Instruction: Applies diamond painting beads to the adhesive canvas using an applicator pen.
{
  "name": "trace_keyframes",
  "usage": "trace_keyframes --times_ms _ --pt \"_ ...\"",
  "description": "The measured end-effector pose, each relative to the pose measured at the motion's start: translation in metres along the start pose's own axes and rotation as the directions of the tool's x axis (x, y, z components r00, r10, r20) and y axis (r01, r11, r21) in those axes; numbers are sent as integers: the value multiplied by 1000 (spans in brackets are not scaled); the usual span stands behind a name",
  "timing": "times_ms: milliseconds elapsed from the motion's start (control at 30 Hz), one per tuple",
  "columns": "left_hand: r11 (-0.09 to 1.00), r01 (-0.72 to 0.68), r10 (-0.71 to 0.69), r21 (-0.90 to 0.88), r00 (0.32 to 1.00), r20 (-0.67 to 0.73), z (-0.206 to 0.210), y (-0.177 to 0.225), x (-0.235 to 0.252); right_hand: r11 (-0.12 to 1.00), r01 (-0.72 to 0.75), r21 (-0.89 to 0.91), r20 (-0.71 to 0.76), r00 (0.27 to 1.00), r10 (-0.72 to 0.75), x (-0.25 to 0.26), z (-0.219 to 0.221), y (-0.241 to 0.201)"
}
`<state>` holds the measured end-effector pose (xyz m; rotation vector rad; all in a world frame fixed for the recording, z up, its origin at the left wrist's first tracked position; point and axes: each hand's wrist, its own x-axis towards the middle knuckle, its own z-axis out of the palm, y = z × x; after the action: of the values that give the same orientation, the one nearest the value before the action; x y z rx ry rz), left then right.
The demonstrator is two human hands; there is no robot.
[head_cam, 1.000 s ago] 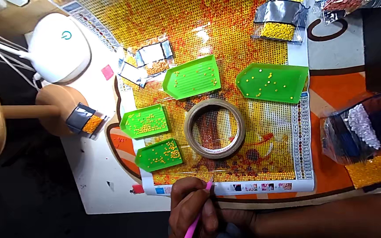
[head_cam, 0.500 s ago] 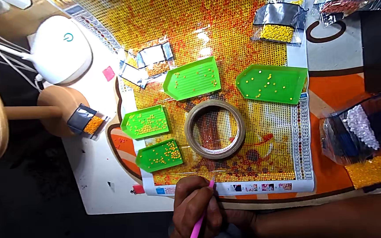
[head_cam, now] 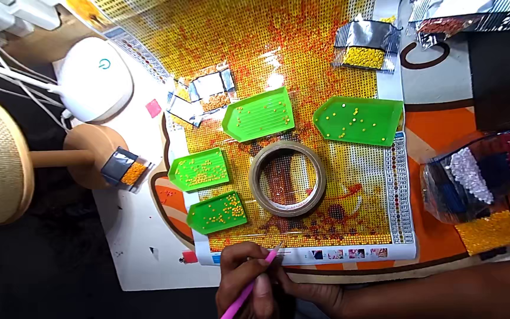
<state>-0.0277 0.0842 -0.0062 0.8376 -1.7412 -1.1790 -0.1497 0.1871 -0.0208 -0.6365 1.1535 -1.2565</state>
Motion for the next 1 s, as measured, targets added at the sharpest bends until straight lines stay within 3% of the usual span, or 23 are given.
trace_keyframes --times_ms 100,200,233,267,300,367,500,633,1000 --pt "993 43 -49 -113 997 -51 -4 18 23 992 -61 -110 -103 993 50 9 10 -27" --pt "994 4 -10 -110 998 -60 -15 16 52 933 -279 -227 -178 954 242 5 10 -32" --pt "996 -18 14 -91 999 -41 -18 11 64 912 -242 -332 -218 960 176 -9 9 7" --pt "997 -37 36 -71 999 -12 -20 7 79 851 -47 -523 -293 947 -128 -27 12 78" --pt "997 -56 57 -46 998 21 -21 2 94 805 -60 -590 -299 942 -149 -39 11 114" --pt "996 -93 92 8 993 78 -16 -8 124 784 -189 -591 -311 951 -5 -41 13 117" --pt "983 -145 120 115 972 202 24 -11 162 820 -226 -526 -358 933 27 -21 19 60" --pt "944 -223 155 245 951 268 61 -3 180 833 -127 -539 -409 904 -127 -14 31 63" --pt "862 -254 127 438 946 299 78 -4 186 812 -155 -562 -404 909 -107 -17 31 73"
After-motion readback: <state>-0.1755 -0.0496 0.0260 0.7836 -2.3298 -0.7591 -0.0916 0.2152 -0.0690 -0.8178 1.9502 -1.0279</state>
